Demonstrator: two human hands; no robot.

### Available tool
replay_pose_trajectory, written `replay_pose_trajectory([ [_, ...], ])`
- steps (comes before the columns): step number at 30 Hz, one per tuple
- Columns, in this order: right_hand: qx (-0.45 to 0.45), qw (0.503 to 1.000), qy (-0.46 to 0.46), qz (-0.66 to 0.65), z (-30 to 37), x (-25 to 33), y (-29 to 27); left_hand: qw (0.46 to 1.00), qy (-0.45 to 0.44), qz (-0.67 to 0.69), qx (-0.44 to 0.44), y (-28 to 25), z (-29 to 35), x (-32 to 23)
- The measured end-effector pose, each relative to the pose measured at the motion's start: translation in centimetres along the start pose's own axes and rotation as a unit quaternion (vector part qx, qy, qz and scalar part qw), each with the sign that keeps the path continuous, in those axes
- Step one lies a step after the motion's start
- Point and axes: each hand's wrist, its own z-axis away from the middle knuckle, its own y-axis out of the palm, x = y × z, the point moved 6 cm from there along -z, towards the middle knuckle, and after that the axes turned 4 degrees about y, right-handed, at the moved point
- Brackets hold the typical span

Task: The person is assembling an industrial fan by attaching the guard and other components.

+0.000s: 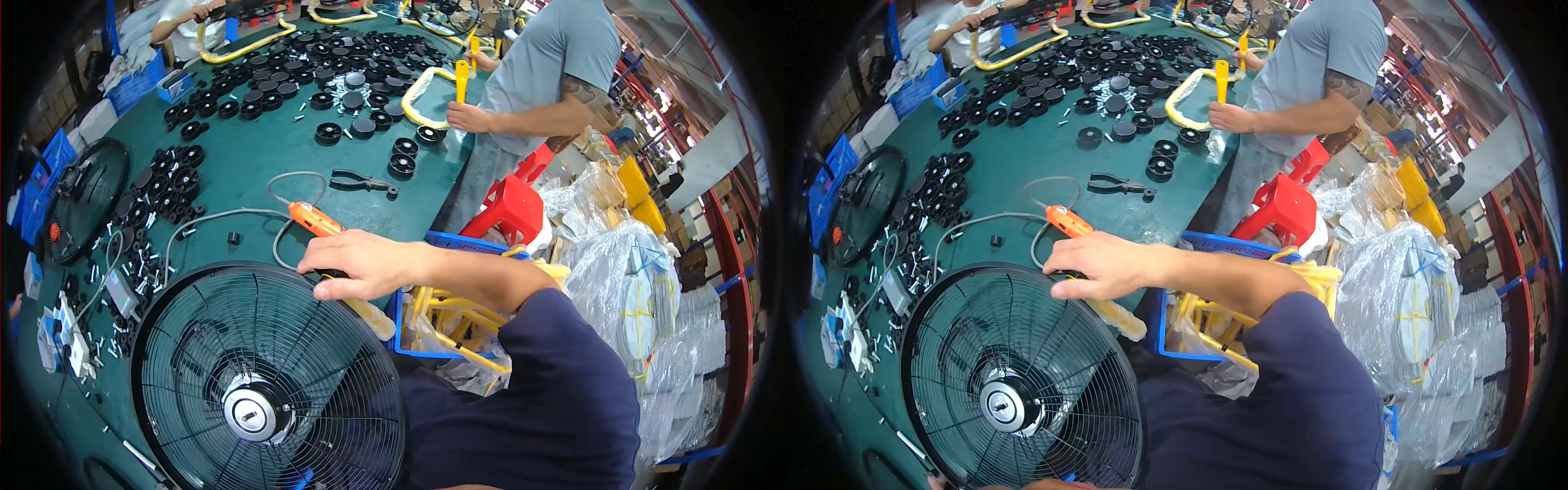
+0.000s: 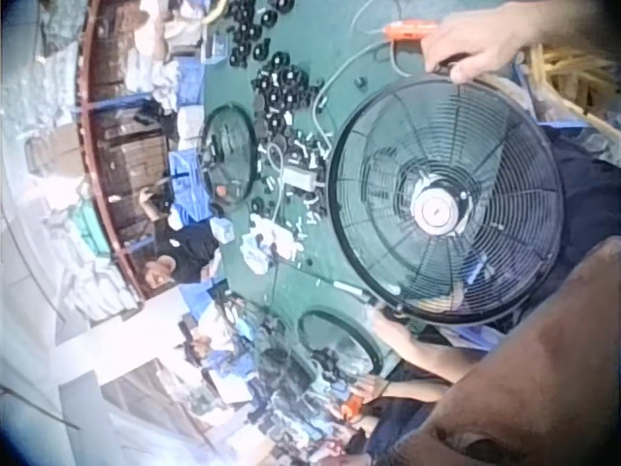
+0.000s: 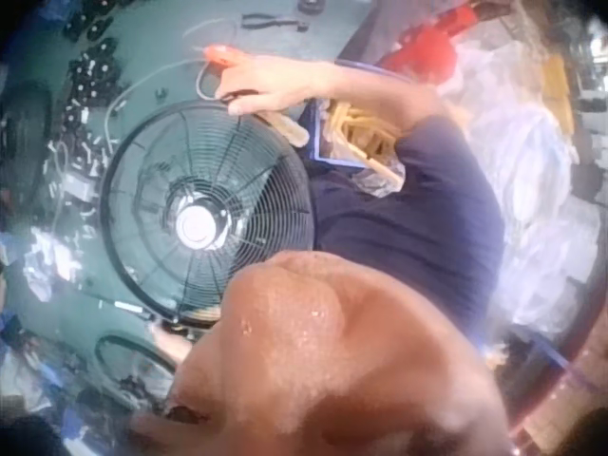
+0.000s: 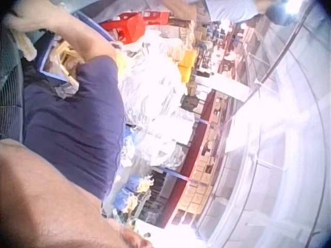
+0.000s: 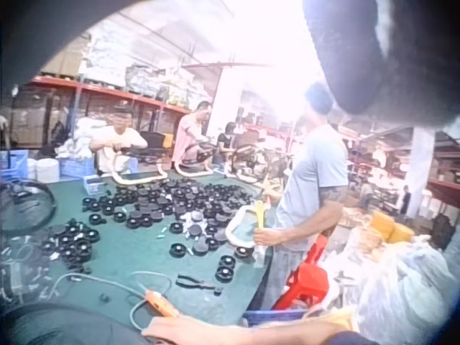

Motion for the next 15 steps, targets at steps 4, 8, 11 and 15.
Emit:
replay_pose_trajectory([
  [4, -0.005, 0.999, 0.027, -0.028, -0.6, -1.5, 1.1, 0.95, 0.26, -0.049, -0.168, 0.3, 1.1, 1.2],
  [8, -0.029, 0.999, 0.036, -0.025, -1.4, -0.8, 0.9, 0.849, 0.44, -0.129, -0.263, 2.3, 4.7, -1.1],
  [11, -0.03, 0.999, 0.04, -0.02, -0.9, -1.2, 1.3, 0.903, 0.395, 0.019, -0.167, 0.8, 3.9, -0.6],
  [15, -0.013, 0.999, 0.034, -0.007, -0.7, -0.3, 0.9, 0.81, 0.535, -0.003, -0.24, -0.4, 2.7, 0.7],
])
